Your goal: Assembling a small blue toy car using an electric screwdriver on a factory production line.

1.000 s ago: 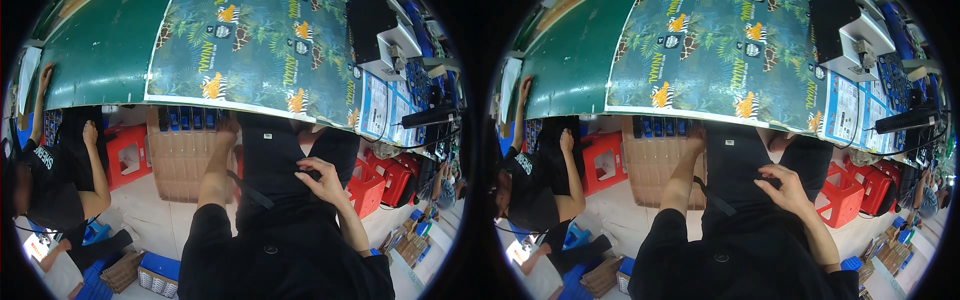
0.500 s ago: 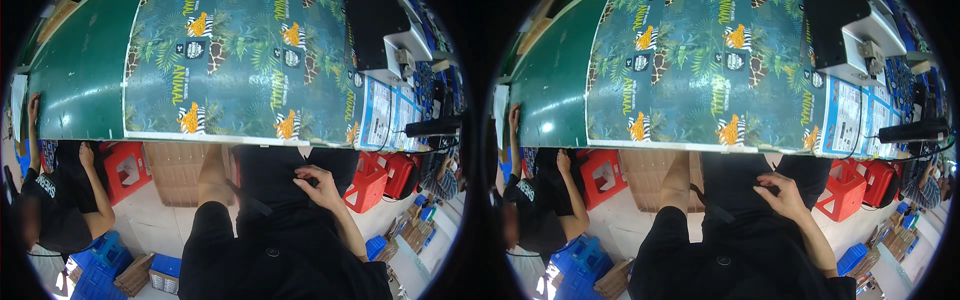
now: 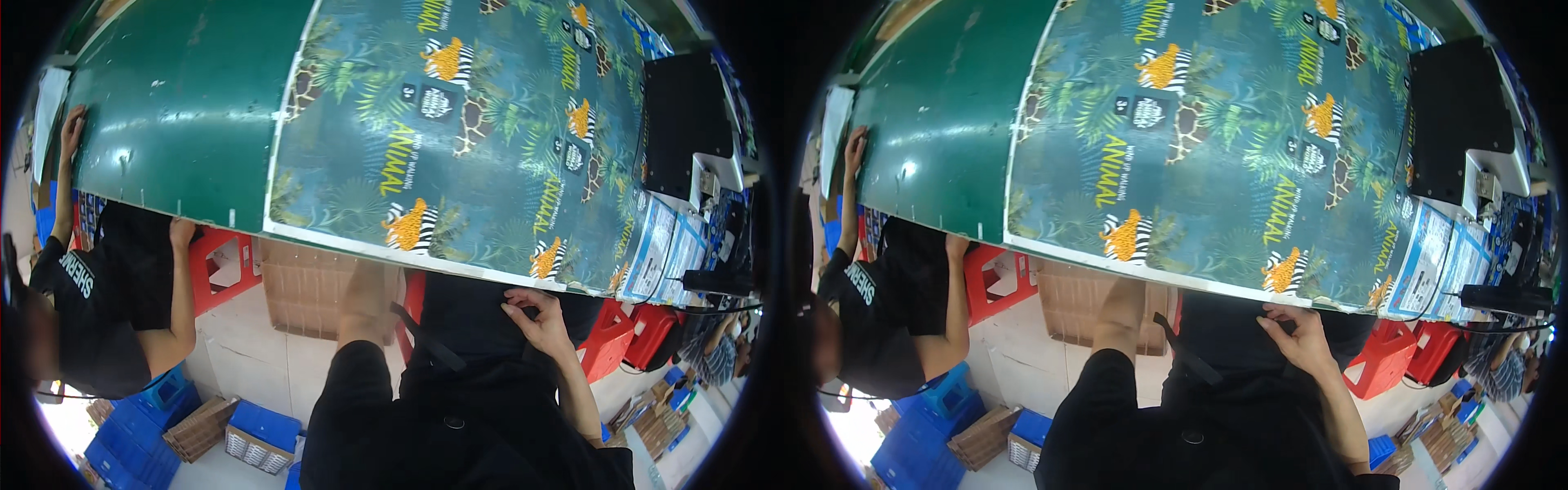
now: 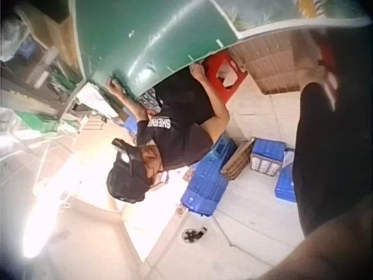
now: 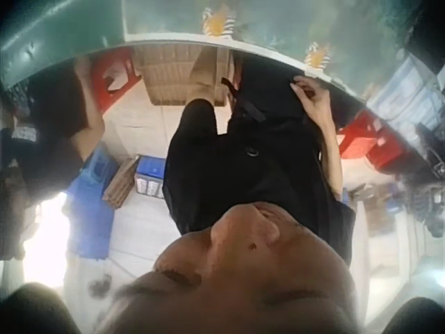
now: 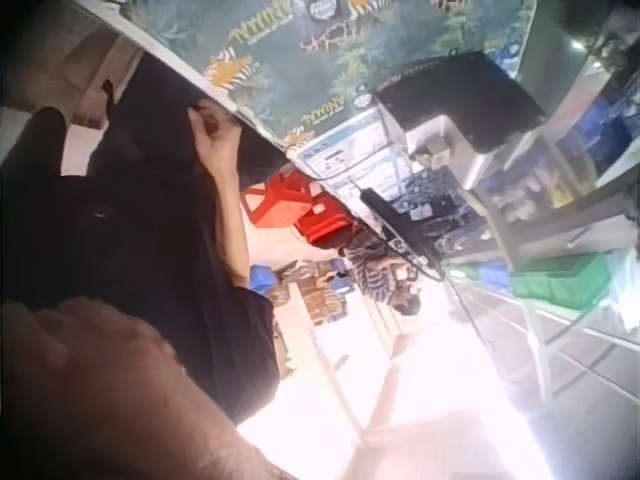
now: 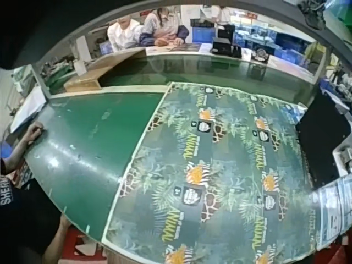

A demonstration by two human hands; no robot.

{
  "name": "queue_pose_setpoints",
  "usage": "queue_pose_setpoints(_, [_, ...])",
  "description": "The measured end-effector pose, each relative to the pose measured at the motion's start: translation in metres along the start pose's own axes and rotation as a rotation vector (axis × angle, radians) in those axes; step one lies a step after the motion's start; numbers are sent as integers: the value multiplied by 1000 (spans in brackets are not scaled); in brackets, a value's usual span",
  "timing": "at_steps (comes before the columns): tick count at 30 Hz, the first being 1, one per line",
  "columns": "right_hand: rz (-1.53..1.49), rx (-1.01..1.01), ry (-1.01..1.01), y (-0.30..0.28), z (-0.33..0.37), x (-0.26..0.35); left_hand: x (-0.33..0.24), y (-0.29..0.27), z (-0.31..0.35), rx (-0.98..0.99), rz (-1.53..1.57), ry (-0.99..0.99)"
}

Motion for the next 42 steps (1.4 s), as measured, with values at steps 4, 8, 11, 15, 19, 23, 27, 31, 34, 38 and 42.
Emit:
queue_pose_setpoints(4, [24,49,-46,9,-3,22,-22,-27,12,-22,-3,-61])
queue_pose_setpoints(8, [5,54,-4,22,1,11,-46,-22,53,-209,-31,-83])
queue_pose_setpoints(11, [-78,161,-190,35,11,32,-44,-69,48,-346,-9,-128])
queue_pose_setpoints(15, [-178,199,-302,37,17,58,-24,-78,59,-340,115,-54])
queue_pose_setpoints(19, [-131,181,-366,21,26,73,-6,-19,116,-84,628,-255])
queue_pose_setpoints(23, [-179,31,-413,-16,33,52,-47,-1,166,244,613,-389])
queue_pose_setpoints(27, [-187,-31,-453,-58,61,54,-27,7,144,42,639,34])
queue_pose_setpoints(31, [-185,-148,-727,-130,101,76,-74,-68,147,88,491,-123])
queue_pose_setpoints(34, [-150,-525,-879,-206,163,71,-109,-66,136,160,580,-24])
queue_pose_setpoints(38, [-129,-1123,-863,-320,226,20,-156,-86,124,185,516,108])
queue_pose_setpoints(42, [-34,-1463,-683,-435,232,-6,-142,-90,106,106,400,133])
Point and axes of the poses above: each hand's wrist, its own z-axis away from the middle knuckle, its own y-axis out of the palm, x = y × z, the point moved 7 cm from there along -z, towards the middle knuckle, and after that the axes turned 12 degrees about -z, right-handed, at the moved point
